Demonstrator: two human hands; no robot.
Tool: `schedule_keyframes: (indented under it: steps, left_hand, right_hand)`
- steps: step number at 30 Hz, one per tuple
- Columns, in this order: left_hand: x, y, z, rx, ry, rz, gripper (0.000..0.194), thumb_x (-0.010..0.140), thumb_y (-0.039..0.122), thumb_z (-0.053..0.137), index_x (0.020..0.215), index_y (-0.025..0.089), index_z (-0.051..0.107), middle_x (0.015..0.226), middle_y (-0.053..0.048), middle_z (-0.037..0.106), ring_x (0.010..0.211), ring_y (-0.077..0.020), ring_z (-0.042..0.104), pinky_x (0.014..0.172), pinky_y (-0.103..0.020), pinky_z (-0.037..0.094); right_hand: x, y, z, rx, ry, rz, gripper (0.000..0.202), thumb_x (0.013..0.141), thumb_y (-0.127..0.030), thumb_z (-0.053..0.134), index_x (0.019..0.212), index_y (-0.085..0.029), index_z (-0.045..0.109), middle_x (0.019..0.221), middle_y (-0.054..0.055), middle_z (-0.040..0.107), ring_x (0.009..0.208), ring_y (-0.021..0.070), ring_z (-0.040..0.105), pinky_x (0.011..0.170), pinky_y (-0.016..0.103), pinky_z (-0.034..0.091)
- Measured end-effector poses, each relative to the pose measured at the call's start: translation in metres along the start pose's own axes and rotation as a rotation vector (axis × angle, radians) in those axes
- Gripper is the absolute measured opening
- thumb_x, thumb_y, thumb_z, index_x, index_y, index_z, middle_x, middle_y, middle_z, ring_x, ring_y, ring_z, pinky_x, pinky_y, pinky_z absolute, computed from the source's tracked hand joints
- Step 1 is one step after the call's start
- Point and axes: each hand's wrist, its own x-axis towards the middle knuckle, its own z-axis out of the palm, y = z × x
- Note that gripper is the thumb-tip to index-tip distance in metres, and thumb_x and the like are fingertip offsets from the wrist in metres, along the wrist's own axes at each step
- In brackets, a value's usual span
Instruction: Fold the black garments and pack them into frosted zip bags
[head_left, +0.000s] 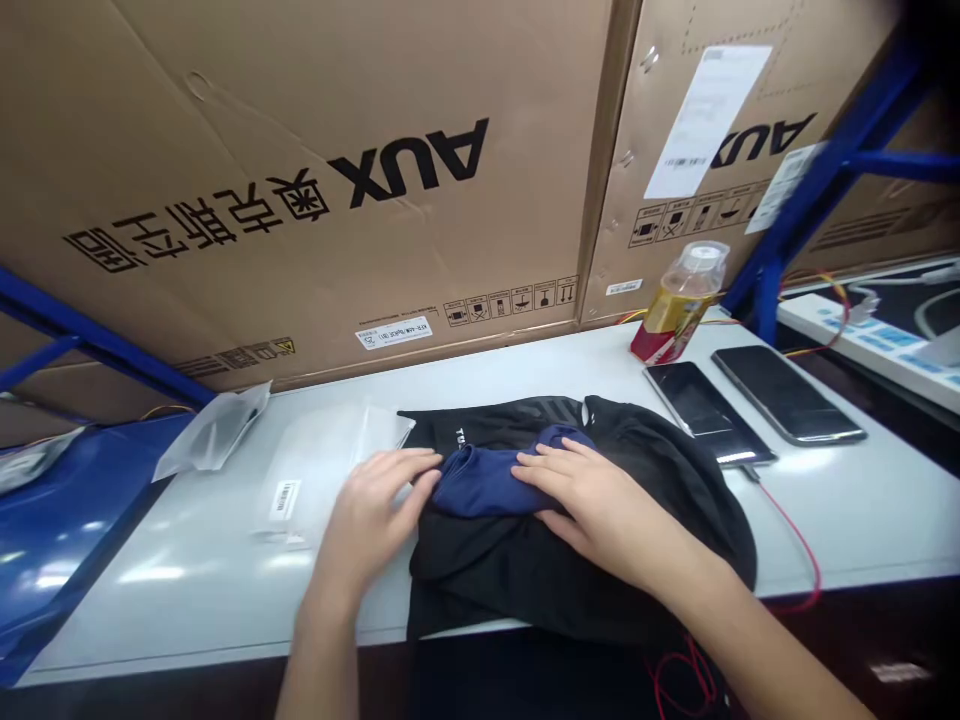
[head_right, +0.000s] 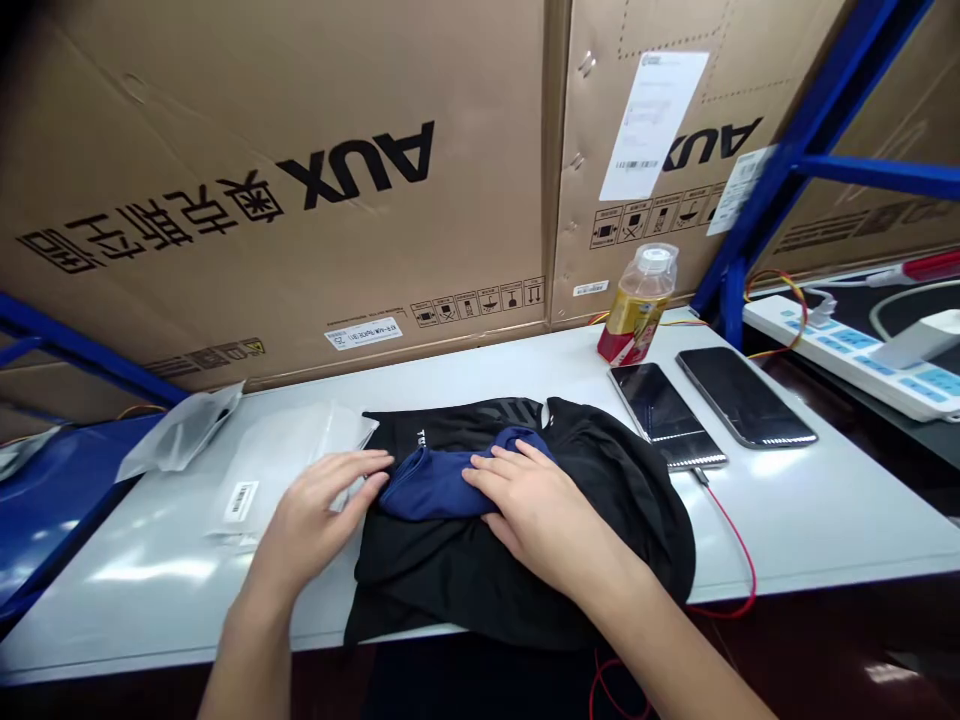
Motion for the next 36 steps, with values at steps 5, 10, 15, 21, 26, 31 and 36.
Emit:
schedule_keyframes:
  steps: [5, 10, 15, 21, 26, 31, 36]
  left_hand:
    - [-0.008, -0.052, -0.022, 0.295, 0.161, -0.450, 0.039, 0.096, 0.043, 0.061, 0.126, 0.021, 0.072, 0.132, -0.016, 0.072, 0.121, -0.0433, 0.065, 0.094, -0.055, 0.053]
    - [-0.008, -0.042, -0.031, 0.290, 0.204, -0.546, 0.028, 0.096, 0.028, 0.055, 0.118, 0.026, 0.072, 0.104, -0.006, 0.080, 0.085, -0.0279, 0.074, 0.073, -0.039, 0.051]
    - [-0.016, 0.029, -0.026, 0.159, 0.282, -0.323, 0.022, 0.099, 0.032, 0.052, 0.110, 0.026, 0.070, 0.101, -0.003, 0.074, 0.075, -0.0190, 0.070, 0.070, -0.033, 0.050]
    - [-0.013, 0.066, -0.020, -0.075, -0.042, -0.119, 0.036, 0.097, 0.021, 0.042, 0.101, 0.027, 0.078, 0.093, -0.004, 0.072, 0.065, -0.0184, 0.069, 0.059, -0.031, 0.055]
    - [-0.008, 0.083, -0.016, -0.087, -0.087, -0.086, 0.040, 0.098, 0.015, 0.040, 0.106, 0.027, 0.077, 0.095, -0.008, 0.069, 0.071, -0.0218, 0.070, 0.062, -0.035, 0.056]
    - [0.005, 0.102, 0.025, -0.211, -0.133, -0.140, 0.035, 0.096, 0.008, 0.041, 0.097, 0.021, 0.073, 0.095, -0.010, 0.065, 0.077, -0.0245, 0.071, 0.069, -0.039, 0.056]
    - [0.005, 0.099, 0.041, -0.316, -0.009, -0.177, 0.032, 0.099, 0.010, 0.037, 0.101, 0.021, 0.067, 0.100, -0.009, 0.064, 0.083, -0.0222, 0.068, 0.075, -0.038, 0.057]
  right_hand:
    - [-0.001, 0.001, 0.002, 0.004, 0.005, 0.004, 0.047, 0.095, -0.011, 0.062, 0.140, -0.023, 0.064, 0.148, 0.007, 0.066, 0.138, 0.0268, 0.061, 0.124, 0.056, 0.039]
    - [-0.001, 0.000, 0.003, -0.036, 0.034, -0.002, 0.047, 0.094, -0.011, 0.061, 0.140, -0.022, 0.064, 0.145, 0.008, 0.068, 0.135, 0.0280, 0.063, 0.120, 0.054, 0.044]
    - [0.005, -0.005, 0.003, -0.146, 0.116, -0.003, 0.042, 0.098, -0.011, 0.055, 0.138, -0.018, 0.065, 0.136, 0.011, 0.073, 0.119, 0.0275, 0.072, 0.106, 0.048, 0.055]
    - [0.004, -0.013, -0.007, -0.286, 0.215, 0.098, 0.043, 0.102, -0.015, 0.051, 0.142, -0.021, 0.064, 0.131, 0.007, 0.076, 0.093, 0.0244, 0.078, 0.079, 0.039, 0.059]
    - [-0.010, -0.022, -0.025, -0.301, 0.496, 0.302, 0.039, 0.104, -0.023, 0.052, 0.141, -0.026, 0.065, 0.130, 0.003, 0.076, 0.093, 0.0246, 0.078, 0.074, 0.037, 0.058]
    - [-0.017, -0.046, -0.013, -0.289, 0.427, 0.348, 0.039, 0.103, -0.023, 0.052, 0.139, -0.026, 0.065, 0.123, 0.006, 0.078, 0.082, 0.0238, 0.078, 0.061, 0.035, 0.054]
    - [-0.008, -0.064, 0.008, -0.374, 0.174, 0.296, 0.032, 0.094, -0.018, 0.059, 0.122, -0.024, 0.074, 0.097, 0.008, 0.078, 0.066, 0.0206, 0.072, 0.055, 0.031, 0.048]
